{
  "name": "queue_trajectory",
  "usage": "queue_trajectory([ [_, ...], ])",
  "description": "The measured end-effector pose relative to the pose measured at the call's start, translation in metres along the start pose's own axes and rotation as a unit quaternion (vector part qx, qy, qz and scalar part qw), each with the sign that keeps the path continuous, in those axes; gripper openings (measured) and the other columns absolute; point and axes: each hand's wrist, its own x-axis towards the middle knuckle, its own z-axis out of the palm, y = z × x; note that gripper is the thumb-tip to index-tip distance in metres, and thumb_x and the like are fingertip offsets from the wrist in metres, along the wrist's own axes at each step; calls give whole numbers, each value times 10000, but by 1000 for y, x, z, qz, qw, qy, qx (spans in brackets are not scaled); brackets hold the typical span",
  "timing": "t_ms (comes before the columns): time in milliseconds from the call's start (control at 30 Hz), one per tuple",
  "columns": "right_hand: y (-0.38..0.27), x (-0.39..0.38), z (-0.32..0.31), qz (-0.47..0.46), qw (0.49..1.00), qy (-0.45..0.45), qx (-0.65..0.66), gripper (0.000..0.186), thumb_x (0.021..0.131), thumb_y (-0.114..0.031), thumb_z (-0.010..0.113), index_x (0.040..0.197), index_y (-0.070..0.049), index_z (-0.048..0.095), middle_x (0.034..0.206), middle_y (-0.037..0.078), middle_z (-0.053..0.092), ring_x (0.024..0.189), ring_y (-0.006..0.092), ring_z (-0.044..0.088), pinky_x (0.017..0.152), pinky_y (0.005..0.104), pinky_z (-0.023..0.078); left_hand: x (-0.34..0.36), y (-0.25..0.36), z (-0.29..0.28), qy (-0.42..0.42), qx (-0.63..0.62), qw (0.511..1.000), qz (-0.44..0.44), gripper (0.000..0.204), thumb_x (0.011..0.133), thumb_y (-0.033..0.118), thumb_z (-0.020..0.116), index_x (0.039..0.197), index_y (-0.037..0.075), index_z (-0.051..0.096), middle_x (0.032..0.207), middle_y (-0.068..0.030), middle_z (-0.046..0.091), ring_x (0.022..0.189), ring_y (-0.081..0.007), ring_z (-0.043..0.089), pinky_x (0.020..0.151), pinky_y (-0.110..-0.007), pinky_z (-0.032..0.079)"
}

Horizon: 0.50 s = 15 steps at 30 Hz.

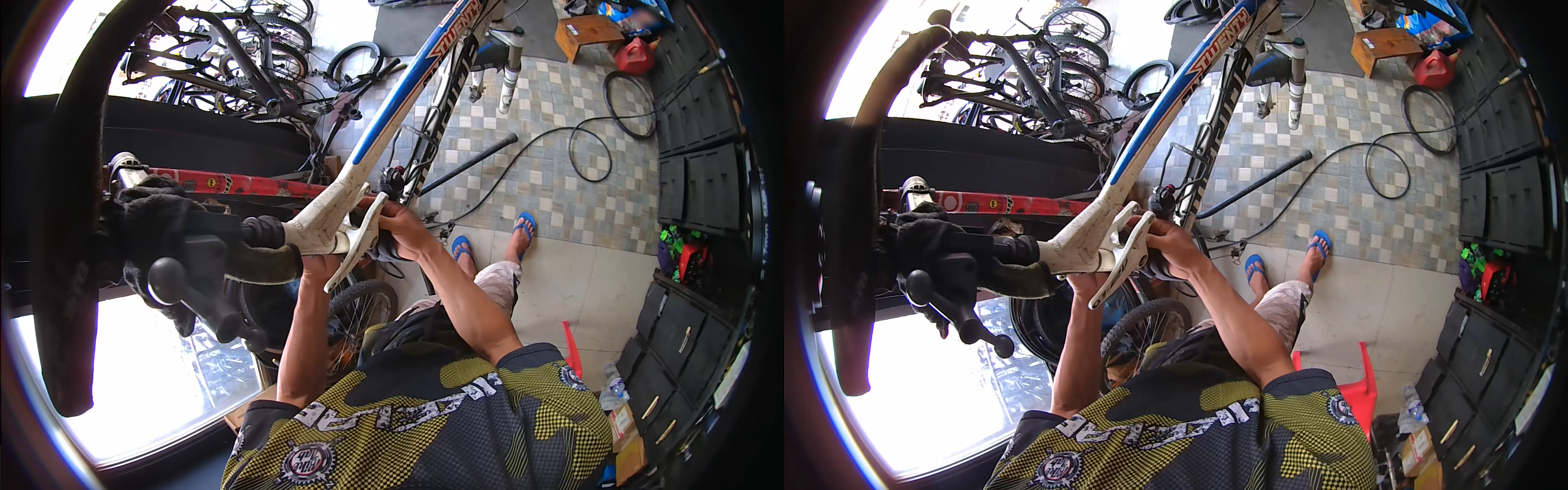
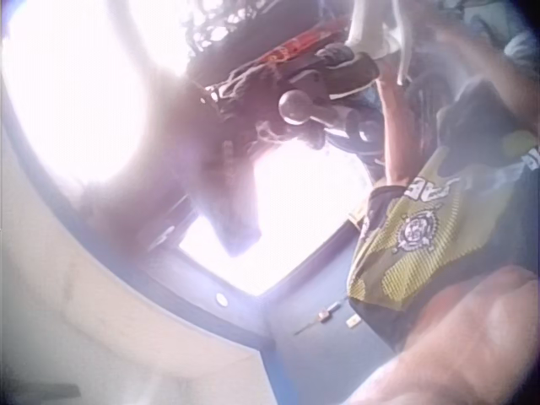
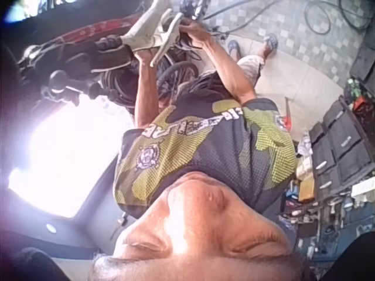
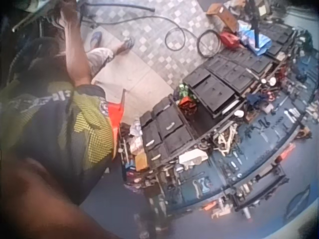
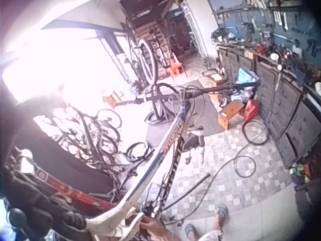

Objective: The person cleans the bicycle crankset with a cloth, then uses a screwdriver to adjust the crank arm bolts. They wipe the area again and handle small parts from a tray before returning to the crankset.

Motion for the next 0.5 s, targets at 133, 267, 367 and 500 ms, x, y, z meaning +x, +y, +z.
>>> queue_trajectory([
  [133,2,1,-16,27,999,-14,-21,389,1011,-61,678,1393,-27,613,1229,122,713,1062,189,728,960,365,613,-1,1,-7,-4,-62,998,-21,828,983,682,554,1487,26,531,1489,-175,586,1357,-336,571,1183,-522,422],
  [267,18,11,-23,2,1000,-20,7,396,975,-69,732,1360,-40,642,1186,78,704,979,169,730,901,318,617,0,2,-8,124,-19,992,-13,879,936,631,670,1477,-44,516,1437,-231,605,1291,-376,614,1139,-548,470],
  [367,28,12,-17,-39,992,-23,117,381,991,-59,699,1363,-37,617,1184,84,714,1014,178,732,932,334,613,0,3,-7,52,23,998,-9,830,960,681,595,1467,25,554,1475,-161,599,1367,-336,554,1189,-537,398],
  [500,26,12,-1,-22,998,24,53,332,1035,-76,643,1358,-26,584,1174,62,713,1044,140,710,931,313,593,0,2,-9,103,21,994,17,906,912,648,700,1497,-15,503,1429,-219,609,1264,-361,628,1136,-533,479],
])
